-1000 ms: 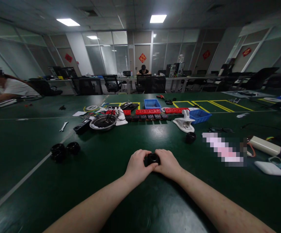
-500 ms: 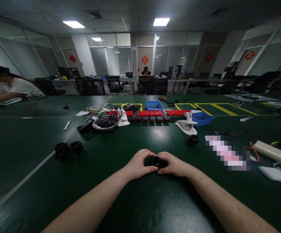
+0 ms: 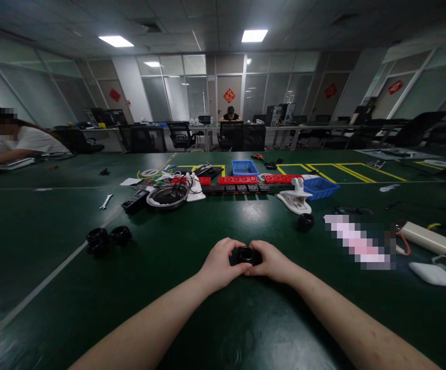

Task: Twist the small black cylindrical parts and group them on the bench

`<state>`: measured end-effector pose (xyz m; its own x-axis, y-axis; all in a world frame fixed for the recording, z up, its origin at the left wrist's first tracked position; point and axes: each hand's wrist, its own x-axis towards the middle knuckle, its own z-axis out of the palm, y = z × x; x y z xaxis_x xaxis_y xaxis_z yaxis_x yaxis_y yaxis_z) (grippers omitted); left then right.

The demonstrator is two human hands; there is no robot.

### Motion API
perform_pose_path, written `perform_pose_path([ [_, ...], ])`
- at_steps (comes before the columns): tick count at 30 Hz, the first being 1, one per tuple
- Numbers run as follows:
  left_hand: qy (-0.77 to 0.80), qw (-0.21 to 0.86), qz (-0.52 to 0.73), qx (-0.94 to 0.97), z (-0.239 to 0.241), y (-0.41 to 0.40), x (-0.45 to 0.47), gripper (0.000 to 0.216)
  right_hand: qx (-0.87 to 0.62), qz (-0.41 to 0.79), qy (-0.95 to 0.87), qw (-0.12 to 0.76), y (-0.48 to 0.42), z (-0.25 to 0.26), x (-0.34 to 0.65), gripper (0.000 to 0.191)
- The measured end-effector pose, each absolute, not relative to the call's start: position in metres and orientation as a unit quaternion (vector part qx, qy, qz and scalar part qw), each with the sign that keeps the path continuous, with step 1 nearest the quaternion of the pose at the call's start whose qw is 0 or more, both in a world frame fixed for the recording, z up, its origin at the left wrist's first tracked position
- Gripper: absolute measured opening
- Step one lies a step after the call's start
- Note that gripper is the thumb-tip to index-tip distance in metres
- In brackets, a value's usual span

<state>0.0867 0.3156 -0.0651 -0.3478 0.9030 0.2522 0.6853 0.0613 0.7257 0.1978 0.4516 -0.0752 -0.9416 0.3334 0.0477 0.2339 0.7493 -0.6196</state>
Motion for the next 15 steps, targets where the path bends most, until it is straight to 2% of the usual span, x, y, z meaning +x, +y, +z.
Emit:
perform_pose_path([
  [6, 0.772, 0.082, 0.412, 0.477, -0.067, 0.315, 0.1, 0.027, -0.203, 0.201, -0.949, 0.131, 0.437, -0.079, 0.194, 0.026],
  [11, 0.79, 0.062, 0.409, 0.452, -0.067, 0.316, 0.103, 0.026, -0.244, 0.145, -0.951, 0.119, 0.425, -0.075, 0.192, 0.018],
  [13, 0.783, 0.068, 0.412, 0.462, -0.068, 0.317, 0.101, 0.026, -0.25, 0.145, -0.95, 0.116, 0.425, -0.074, 0.193, 0.019],
  [15, 0.762, 0.087, 0.413, 0.491, -0.069, 0.318, 0.095, 0.028, -0.229, 0.175, -0.949, 0.129, 0.429, -0.074, 0.195, 0.03],
])
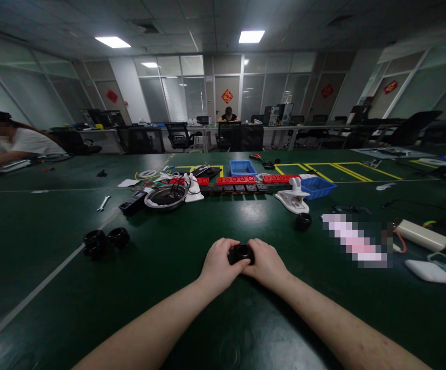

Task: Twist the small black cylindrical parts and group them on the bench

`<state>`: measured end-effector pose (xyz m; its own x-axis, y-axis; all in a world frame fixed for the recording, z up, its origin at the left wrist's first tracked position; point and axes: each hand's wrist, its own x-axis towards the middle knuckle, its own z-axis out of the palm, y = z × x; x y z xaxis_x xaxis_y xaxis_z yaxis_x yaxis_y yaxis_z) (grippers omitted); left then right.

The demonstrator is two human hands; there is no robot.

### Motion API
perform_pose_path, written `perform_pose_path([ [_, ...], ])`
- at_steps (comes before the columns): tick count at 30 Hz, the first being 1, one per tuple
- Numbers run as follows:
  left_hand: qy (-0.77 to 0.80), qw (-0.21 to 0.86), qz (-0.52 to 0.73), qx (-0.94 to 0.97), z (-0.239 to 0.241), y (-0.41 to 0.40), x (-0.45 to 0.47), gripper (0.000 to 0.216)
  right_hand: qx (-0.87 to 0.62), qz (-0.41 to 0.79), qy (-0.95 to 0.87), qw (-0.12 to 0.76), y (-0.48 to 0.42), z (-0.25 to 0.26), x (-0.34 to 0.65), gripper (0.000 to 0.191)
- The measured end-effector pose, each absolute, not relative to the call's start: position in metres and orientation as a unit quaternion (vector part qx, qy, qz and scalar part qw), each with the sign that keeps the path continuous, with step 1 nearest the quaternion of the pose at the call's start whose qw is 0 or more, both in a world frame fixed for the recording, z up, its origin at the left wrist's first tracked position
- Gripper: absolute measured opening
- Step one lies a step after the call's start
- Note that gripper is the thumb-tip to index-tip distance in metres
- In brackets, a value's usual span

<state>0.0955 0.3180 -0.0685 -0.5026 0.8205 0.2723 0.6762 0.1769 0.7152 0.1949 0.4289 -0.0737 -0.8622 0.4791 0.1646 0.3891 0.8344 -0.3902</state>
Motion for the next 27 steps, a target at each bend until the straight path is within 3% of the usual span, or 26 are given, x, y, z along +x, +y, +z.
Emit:
perform_pose_path([
  [3, 0.72, 0.119, 0.404, 0.552, -0.066, 0.319, 0.086, 0.03, -0.14, 0.263, -0.946, 0.127, 0.44, -0.073, 0.199, 0.048],
  [8, 0.683, 0.161, 0.379, 0.603, -0.058, 0.316, 0.077, 0.03, -0.075, 0.37, -0.925, 0.051, 0.456, -0.069, 0.202, 0.041],
  [20, 0.676, 0.159, 0.393, 0.603, -0.058, 0.316, 0.079, 0.031, -0.063, 0.378, -0.922, 0.047, 0.455, -0.066, 0.201, 0.032],
  [27, 0.718, 0.133, 0.415, 0.543, -0.065, 0.318, 0.088, 0.031, -0.142, 0.365, -0.917, 0.071, 0.449, -0.07, 0.199, 0.029],
])
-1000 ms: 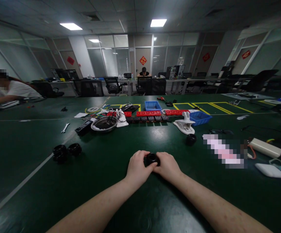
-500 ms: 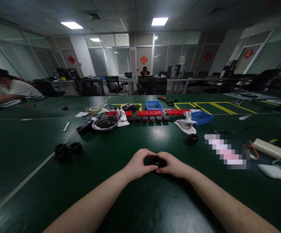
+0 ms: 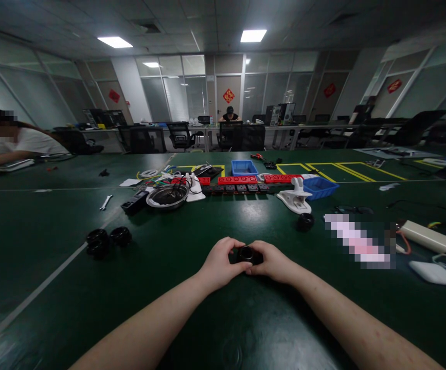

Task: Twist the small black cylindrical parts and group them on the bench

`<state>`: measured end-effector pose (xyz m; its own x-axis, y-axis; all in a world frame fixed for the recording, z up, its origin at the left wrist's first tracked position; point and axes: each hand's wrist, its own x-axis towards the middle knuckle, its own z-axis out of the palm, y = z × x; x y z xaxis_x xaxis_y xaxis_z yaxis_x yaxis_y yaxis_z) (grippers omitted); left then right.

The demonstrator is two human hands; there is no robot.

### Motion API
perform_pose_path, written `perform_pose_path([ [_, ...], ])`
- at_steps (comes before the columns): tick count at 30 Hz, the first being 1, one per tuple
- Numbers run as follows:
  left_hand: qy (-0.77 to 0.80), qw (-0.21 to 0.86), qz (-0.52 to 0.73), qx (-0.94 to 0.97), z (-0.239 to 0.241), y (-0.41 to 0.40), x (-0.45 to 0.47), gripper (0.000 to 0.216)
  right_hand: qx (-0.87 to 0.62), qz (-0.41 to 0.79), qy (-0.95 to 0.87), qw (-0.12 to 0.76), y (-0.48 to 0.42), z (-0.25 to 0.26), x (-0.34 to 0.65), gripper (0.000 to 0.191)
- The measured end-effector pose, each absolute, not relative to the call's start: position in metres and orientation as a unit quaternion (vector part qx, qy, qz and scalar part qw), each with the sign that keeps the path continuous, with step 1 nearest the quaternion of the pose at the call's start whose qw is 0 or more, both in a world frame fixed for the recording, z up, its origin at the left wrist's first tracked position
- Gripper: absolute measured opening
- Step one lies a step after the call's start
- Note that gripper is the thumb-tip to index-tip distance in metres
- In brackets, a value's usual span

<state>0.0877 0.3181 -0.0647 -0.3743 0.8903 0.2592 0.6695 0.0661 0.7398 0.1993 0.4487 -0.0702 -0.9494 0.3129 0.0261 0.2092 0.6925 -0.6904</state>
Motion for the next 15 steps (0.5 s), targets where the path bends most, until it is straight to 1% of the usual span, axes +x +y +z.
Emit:
perform_pose_path([
  [4, 0.766, 0.083, 0.421, 0.479, -0.07, 0.319, 0.1, 0.027, -0.171, 0.295, -0.933, 0.116, 0.442, -0.077, 0.196, 0.024],
  [8, 0.776, 0.086, 0.421, 0.462, -0.069, 0.318, 0.105, 0.024, -0.203, 0.236, -0.94, 0.14, 0.434, -0.082, 0.192, 0.023],
  [11, 0.772, 0.091, 0.423, 0.465, -0.068, 0.319, 0.103, 0.024, -0.216, 0.221, -0.94, 0.147, 0.432, -0.083, 0.192, 0.021],
  [13, 0.762, 0.103, 0.427, 0.476, -0.068, 0.319, 0.099, 0.026, -0.192, 0.246, -0.939, 0.148, 0.434, -0.081, 0.193, 0.026],
  [15, 0.742, 0.13, 0.426, 0.5, -0.068, 0.319, 0.094, 0.029, -0.145, 0.297, -0.933, 0.141, 0.439, -0.078, 0.196, 0.042],
])
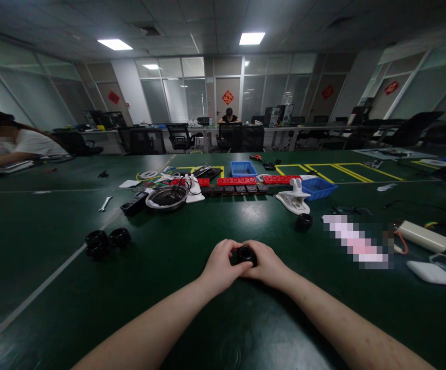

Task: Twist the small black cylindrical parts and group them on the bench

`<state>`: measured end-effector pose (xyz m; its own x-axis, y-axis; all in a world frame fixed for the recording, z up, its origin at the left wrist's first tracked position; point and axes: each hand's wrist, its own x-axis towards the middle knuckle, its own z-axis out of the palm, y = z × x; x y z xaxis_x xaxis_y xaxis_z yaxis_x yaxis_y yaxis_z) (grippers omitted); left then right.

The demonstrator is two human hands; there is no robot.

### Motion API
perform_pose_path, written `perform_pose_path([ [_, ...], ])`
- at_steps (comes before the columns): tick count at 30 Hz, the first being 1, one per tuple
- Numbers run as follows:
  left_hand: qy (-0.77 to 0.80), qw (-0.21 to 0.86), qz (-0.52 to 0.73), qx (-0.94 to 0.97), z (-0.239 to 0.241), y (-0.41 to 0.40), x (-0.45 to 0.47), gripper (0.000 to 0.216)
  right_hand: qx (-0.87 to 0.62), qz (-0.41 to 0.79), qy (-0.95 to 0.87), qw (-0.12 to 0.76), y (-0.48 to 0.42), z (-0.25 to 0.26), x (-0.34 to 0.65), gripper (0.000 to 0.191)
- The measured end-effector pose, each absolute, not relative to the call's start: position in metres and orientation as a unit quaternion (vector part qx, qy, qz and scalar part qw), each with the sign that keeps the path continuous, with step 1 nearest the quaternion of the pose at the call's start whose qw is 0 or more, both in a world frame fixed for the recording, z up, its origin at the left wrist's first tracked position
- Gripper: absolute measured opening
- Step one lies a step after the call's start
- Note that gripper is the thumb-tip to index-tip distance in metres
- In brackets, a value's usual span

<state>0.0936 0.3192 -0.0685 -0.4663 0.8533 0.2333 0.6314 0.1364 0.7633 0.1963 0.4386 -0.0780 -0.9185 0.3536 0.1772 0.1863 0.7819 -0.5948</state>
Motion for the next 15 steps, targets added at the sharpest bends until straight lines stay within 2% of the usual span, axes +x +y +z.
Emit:
perform_pose_path([
  [2, 0.715, 0.165, 0.42, 0.534, -0.068, 0.319, 0.088, 0.032, -0.092, 0.359, -0.922, 0.11, 0.445, -0.073, 0.2, 0.052],
  [5, 0.681, 0.196, 0.411, 0.574, -0.066, 0.319, 0.081, 0.032, -0.054, 0.423, -0.904, 0.042, 0.453, -0.064, 0.204, 0.042],
  [10, 0.668, 0.193, 0.415, 0.587, -0.062, 0.317, 0.081, 0.029, -0.064, 0.406, -0.912, 0.006, 0.457, -0.057, 0.205, 0.033],
  [15, 0.683, 0.193, 0.401, 0.579, -0.06, 0.316, 0.084, 0.03, -0.072, 0.417, -0.906, 0.0, 0.456, -0.058, 0.204, 0.033],
])
